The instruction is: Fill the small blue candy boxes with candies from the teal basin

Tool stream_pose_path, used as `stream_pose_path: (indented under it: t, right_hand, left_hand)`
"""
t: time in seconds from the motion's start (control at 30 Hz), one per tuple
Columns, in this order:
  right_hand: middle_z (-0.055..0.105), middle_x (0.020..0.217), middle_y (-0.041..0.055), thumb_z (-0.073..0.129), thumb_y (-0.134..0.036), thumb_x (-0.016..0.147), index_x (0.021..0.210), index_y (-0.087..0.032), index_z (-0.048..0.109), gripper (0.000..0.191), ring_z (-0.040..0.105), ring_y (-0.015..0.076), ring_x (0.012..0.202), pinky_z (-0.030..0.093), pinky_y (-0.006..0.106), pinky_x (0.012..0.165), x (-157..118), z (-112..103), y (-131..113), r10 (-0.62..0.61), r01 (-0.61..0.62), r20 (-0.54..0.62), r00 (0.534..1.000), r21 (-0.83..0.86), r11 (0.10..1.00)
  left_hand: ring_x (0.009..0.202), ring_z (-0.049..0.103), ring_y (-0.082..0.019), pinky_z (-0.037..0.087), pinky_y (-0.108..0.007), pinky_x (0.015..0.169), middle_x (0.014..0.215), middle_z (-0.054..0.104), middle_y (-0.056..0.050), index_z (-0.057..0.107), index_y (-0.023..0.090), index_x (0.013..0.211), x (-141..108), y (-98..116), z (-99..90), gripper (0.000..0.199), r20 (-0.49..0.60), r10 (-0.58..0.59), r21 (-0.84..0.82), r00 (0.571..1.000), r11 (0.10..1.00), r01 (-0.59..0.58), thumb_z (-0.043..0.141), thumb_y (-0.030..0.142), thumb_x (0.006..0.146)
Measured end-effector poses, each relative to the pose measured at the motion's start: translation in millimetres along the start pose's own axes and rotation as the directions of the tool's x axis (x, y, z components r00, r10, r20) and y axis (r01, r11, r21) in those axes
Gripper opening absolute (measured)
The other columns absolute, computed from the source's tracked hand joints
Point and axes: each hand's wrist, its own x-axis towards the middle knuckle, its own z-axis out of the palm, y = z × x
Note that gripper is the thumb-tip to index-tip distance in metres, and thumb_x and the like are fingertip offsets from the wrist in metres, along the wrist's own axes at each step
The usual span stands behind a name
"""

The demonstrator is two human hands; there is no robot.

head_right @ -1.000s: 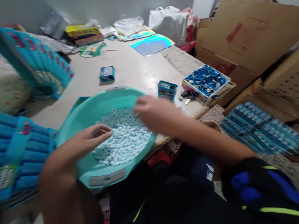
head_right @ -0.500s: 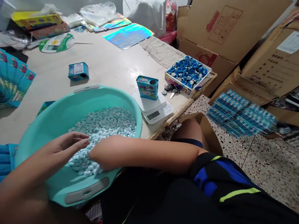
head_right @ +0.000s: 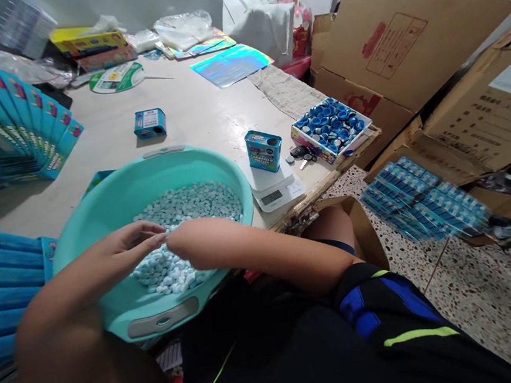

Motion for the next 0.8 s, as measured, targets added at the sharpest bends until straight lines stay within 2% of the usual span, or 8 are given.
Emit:
stream_pose_path:
  t: [0.07, 0.13, 0.2, 0.27, 0.33, 0.4, 0.63, 0.8]
  right_hand:
    - [0.077, 0.093, 0.0078, 0.067, -0.014, 0.091, 0.094, -0.016, 0.081, 0.014, 0.064, 0.0175, 0.082, 0.044, 0.031, 0.073, -10.6, -17.3, 12.8, 0.009, -0.007, -0.091, 0.996, 0.024, 1.000]
    - [0.076, 0.091, 0.0078, 0.068, -0.015, 0.091, 0.091, -0.015, 0.081, 0.014, 0.064, 0.0176, 0.082, 0.046, 0.032, 0.075, -27.4, -35.4, 33.2, 0.120, -0.108, -0.257, 0.959, 0.060, 0.992]
    - [0.076, 0.092, 0.0075, 0.070, -0.017, 0.089, 0.094, -0.016, 0.083, 0.014, 0.066, 0.0185, 0.083, 0.050, 0.034, 0.080, -48.9, -51.4, 61.0, 0.273, -0.247, -0.469, 0.840, 0.117, 0.962]
    - [0.077, 0.093, 0.0071, 0.071, -0.018, 0.086, 0.097, -0.018, 0.083, 0.016, 0.068, 0.0203, 0.085, 0.053, 0.037, 0.085, -70.3, -62.9, 93.0, 0.357, -0.333, -0.658, 0.663, 0.168, 0.928]
    - [0.078, 0.091, 0.0081, 0.073, -0.023, 0.084, 0.098, -0.019, 0.083, 0.018, 0.069, 0.0223, 0.085, 0.055, 0.040, 0.086, -86.0, -68.8, 123.9, 0.390, -0.381, -0.765, 0.513, 0.205, 0.902]
    - [0.078, 0.092, 0.0100, 0.073, -0.026, 0.082, 0.099, -0.018, 0.083, 0.021, 0.070, 0.0237, 0.084, 0.056, 0.041, 0.085, -92.9, -69.1, 147.7, 0.397, -0.400, -0.812, 0.427, 0.224, 0.889]
    - [0.078, 0.097, 0.0106, 0.067, -0.026, 0.084, 0.095, -0.019, 0.082, 0.020, 0.071, 0.0245, 0.088, 0.057, 0.043, 0.092, -80.5, -50.3, 165.2, 0.331, -0.405, -0.863, 0.380, 0.166, 0.899]
    - [0.076, 0.093, 0.0097, 0.069, -0.027, 0.085, 0.092, -0.018, 0.081, 0.016, 0.069, 0.0224, 0.083, 0.057, 0.040, 0.086, -82.8, -43.3, 168.6, 0.303, -0.370, -0.858, 0.414, 0.145, 0.918]
  left_hand:
    - [0.108, 0.066, -0.033, 0.051, -0.042, 0.089, 0.117, 0.073, -0.013, 0.066, 0.017, 0.117, -0.8, 0.6, 0.5, 0.072, 0.001, 0.002, 0.003, 1.000, 1.000, -0.002, 0.048, 0.076, 0.081]
    - [0.108, 0.067, -0.033, 0.051, -0.041, 0.088, 0.116, 0.074, -0.013, 0.067, 0.017, 0.116, -1.8, 2.2, 1.1, 0.072, -0.004, -0.010, -0.007, 1.000, 1.000, 0.010, 0.049, 0.077, 0.080]
    - [0.106, 0.068, -0.033, 0.052, -0.040, 0.085, 0.114, 0.075, -0.012, 0.068, 0.018, 0.115, -2.6, 3.3, 1.8, 0.072, -0.011, -0.021, -0.027, 1.000, 0.999, 0.021, 0.050, 0.078, 0.079]
    - [0.104, 0.069, -0.033, 0.052, -0.039, 0.082, 0.111, 0.076, -0.011, 0.068, 0.019, 0.114, -3.2, 3.2, 2.4, 0.073, -0.019, -0.019, -0.035, 1.000, 0.999, 0.018, 0.051, 0.080, 0.076]
    - [0.101, 0.069, -0.033, 0.051, -0.038, 0.081, 0.110, 0.076, -0.011, 0.068, 0.020, 0.113, -3.7, 2.5, 2.8, 0.073, -0.026, -0.009, -0.030, 1.000, 0.999, 0.009, 0.051, 0.081, 0.076]
    - [0.100, 0.069, -0.032, 0.051, -0.038, 0.081, 0.110, 0.075, -0.011, 0.068, 0.020, 0.113, -4.2, 1.9, 3.1, 0.072, -0.032, -0.006, -0.024, 0.999, 1.000, 0.006, 0.050, 0.080, 0.076]
    - [0.099, 0.067, -0.031, 0.050, -0.038, 0.081, 0.109, 0.074, -0.011, 0.069, 0.020, 0.112, -3.5, -0.3, 4.5, 0.072, -0.053, 0.017, -0.044, 0.998, 0.999, -0.019, 0.051, 0.080, 0.076]
    - [0.096, 0.066, -0.030, 0.049, -0.037, 0.079, 0.107, 0.074, -0.010, 0.070, 0.021, 0.111, -2.4, -3.4, 4.5, 0.070, -0.057, 0.022, -0.033, 0.998, 0.999, -0.024, 0.052, 0.080, 0.077]
